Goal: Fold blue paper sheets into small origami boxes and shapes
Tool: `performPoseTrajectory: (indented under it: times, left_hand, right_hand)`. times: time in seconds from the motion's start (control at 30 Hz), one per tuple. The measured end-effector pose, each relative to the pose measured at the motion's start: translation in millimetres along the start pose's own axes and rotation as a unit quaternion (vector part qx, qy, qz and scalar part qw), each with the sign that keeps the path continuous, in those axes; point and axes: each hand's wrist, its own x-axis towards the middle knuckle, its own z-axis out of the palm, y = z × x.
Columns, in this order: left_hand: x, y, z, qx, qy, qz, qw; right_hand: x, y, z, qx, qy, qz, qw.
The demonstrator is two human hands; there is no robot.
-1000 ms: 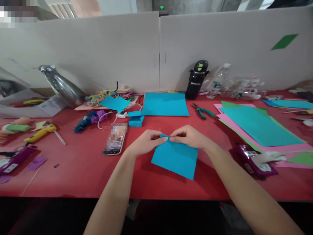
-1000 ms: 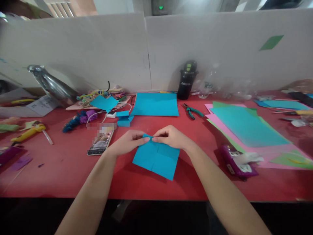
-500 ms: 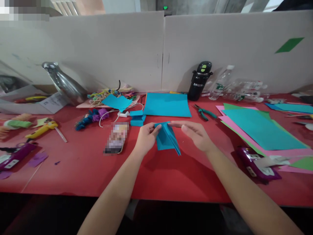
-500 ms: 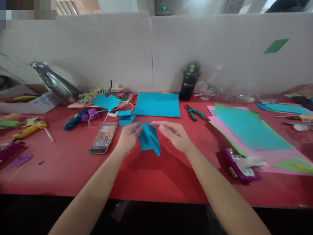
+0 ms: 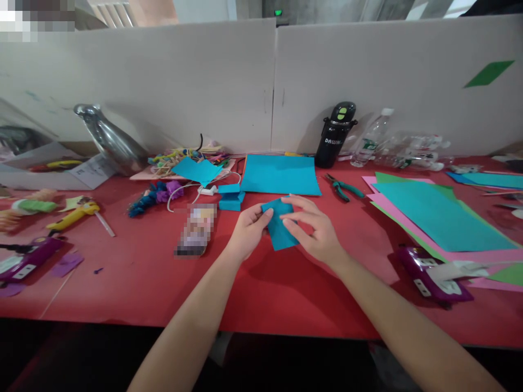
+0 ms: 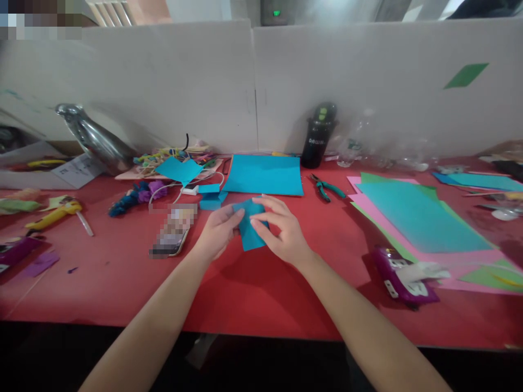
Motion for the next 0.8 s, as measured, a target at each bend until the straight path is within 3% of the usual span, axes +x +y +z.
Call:
performPoseTrajectory:
  times: [0.1,0.23,0.47,0.8]
  left_hand:
    - [-0.3,-1.5,0.6,0.022,-0.011,0.010,1.000]
    - [-2.2,-1.7,2.7,0.068,-0.033,0.013,0.997]
    - [-4.6,3.6,2.1,0.134,0.038,0.085,0.987]
    - [-8.7,13.7,4.0,0.202,0.079,0.150,0.965]
  right_hand:
    - [3.0,2.3,3.1,0.101,0.087,0.111,0.985]
    - [6.1,8.6,3.1,0.186,0.024,0.231,0.955]
    - [6.7,3.7,-3.7,0.195,0.011,0.232,0.953]
    - [6.9,3.7,-7.5,0.194,0.013,0.204,0.959]
